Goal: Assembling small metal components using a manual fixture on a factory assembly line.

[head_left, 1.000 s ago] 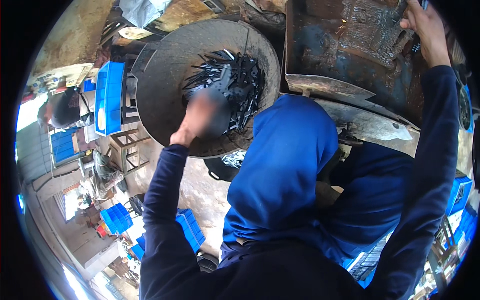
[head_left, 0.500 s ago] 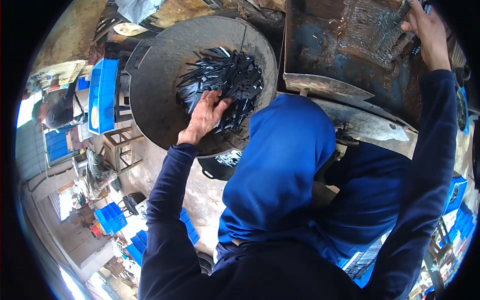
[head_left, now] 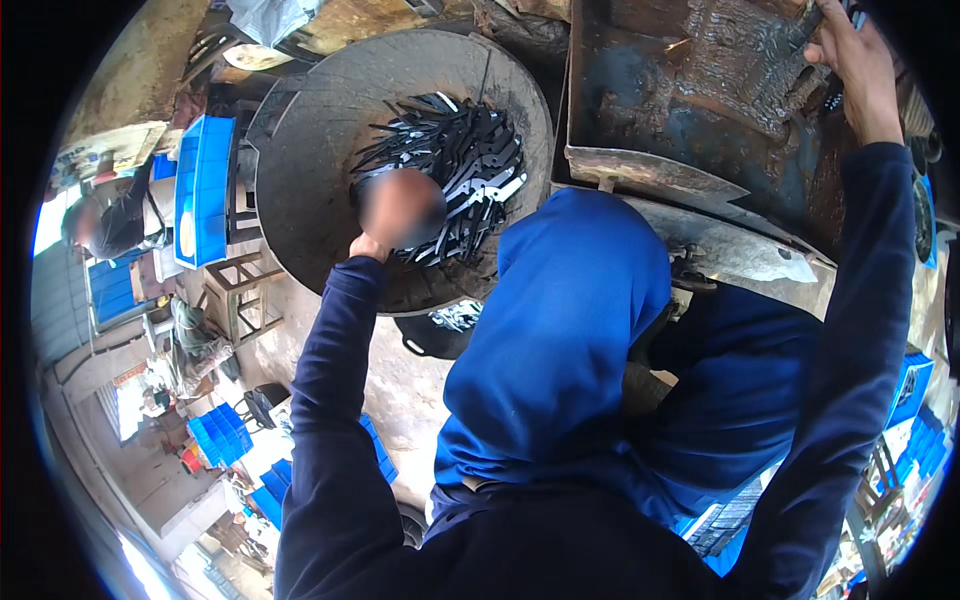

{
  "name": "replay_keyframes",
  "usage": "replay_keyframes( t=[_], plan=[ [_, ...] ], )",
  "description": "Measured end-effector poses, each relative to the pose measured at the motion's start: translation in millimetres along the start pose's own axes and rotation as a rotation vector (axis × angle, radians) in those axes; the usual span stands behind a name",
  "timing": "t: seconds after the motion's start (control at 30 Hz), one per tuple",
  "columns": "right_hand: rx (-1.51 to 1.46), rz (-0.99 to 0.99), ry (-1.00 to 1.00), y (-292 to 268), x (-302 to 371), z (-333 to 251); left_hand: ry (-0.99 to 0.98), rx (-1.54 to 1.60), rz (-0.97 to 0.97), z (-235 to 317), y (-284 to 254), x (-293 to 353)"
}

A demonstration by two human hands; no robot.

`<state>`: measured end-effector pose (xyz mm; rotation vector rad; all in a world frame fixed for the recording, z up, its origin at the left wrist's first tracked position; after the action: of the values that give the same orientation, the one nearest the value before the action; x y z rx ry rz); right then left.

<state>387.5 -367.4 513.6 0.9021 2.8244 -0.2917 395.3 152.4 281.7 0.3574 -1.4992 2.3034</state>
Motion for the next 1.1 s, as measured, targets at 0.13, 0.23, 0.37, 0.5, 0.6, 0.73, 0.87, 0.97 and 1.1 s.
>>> replay_keyframes(
  t=[0.13, 0.23, 0.37, 0.5, 0.6, 0.73, 0.87, 0.97, 1.1],
  plan=[
    [-0.077, -0.063, 0.009, 0, 3, 2, -0.186, 0.245, -0.102, -6, -4, 17],
    [-0.151, -0.145, 0.002, -1, -3, 7, -0.189, 0.387, -0.084, -2, -15, 31],
    [-0.191, -0.223, -0.019, -2, -13, 9, -0.209, 0.292, -0.132, 4, -24, 36],
    [-0.2, -0.216, -0.019, 2, -11, 1, -0.17, 0.549, -0.112, -1, -34, 52],
    [-0.191, -0.21, -0.019, 2, -13, 9, -0.091, 0.834, -0.106, 24, -35, 63],
    [0.141, -0.149, -0.002, -17, -32, 39, 0.028, 1.04, -0.048, 73, -46, 76],
    [0.095, -0.133, -0.054, -29, -39, 43, 0.147, 1.137, -0.161, 139, -49, 71],
    [0.037, -0.149, -0.081, -15, -29, 29, 0.258, 1.121, -0.174, 192, -46, 61],
    [-0.173, -0.223, 0.004, 1, -16, 11, 0.594, 1.101, -0.204, 279, -49, 56]
  ],
)
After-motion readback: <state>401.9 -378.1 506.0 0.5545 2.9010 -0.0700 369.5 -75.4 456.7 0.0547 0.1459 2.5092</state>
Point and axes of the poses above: each hand's wrist, its own x-axis away from the middle knuckle, its own y-axis out of the palm, z = x × y, the point moved 6 cm from there along -x, towards the middle knuckle, and after that the axes turned 9 degrees about -x, right-handed, at the moved point
